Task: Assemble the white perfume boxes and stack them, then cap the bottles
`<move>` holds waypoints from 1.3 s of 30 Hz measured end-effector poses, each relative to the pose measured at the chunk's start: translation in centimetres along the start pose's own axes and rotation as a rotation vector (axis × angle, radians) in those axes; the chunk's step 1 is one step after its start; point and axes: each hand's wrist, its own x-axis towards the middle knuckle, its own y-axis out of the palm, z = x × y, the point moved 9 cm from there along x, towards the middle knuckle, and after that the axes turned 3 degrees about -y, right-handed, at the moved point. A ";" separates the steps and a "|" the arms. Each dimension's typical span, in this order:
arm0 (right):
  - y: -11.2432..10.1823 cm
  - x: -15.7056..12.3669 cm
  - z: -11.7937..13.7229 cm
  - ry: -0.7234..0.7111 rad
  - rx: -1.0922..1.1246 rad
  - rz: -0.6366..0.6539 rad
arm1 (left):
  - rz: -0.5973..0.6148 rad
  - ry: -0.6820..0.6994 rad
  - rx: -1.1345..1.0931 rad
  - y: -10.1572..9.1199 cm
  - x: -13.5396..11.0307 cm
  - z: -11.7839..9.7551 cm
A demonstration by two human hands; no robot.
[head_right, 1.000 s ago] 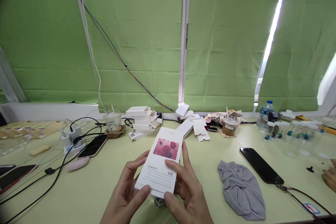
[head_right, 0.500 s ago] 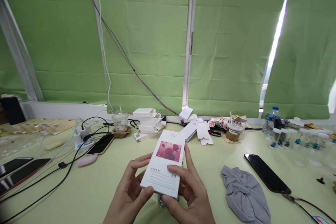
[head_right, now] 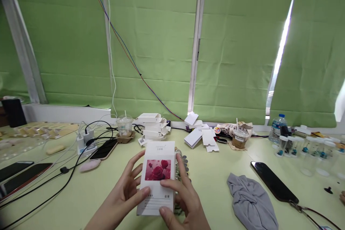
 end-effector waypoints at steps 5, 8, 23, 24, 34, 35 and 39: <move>0.9 -0.1 -1.5 -0.071 -0.125 0.065 | -0.041 0.028 0.055 -1.5 -0.2 -0.3; 1.3 -0.1 -1.6 -0.127 -0.198 0.092 | -0.045 0.035 0.128 -2.5 -0.3 -0.1; -12.4 2.2 -7.1 0.312 -0.447 -0.229 | -0.165 -0.047 0.471 -9.9 1.6 3.5; -12.8 2.1 -8.0 0.339 -0.443 -0.220 | -0.164 -0.057 0.477 -10.0 1.7 3.9; -13.4 1.4 -11.5 0.459 -0.496 -0.125 | -0.185 -0.007 0.566 -11.0 2.6 5.2; -13.5 1.4 -11.5 0.470 -0.494 -0.115 | -0.207 0.002 0.568 -11.1 2.6 5.0; -14.4 1.2 -10.9 0.525 -0.520 -0.097 | -0.331 0.033 0.566 -11.9 2.4 4.3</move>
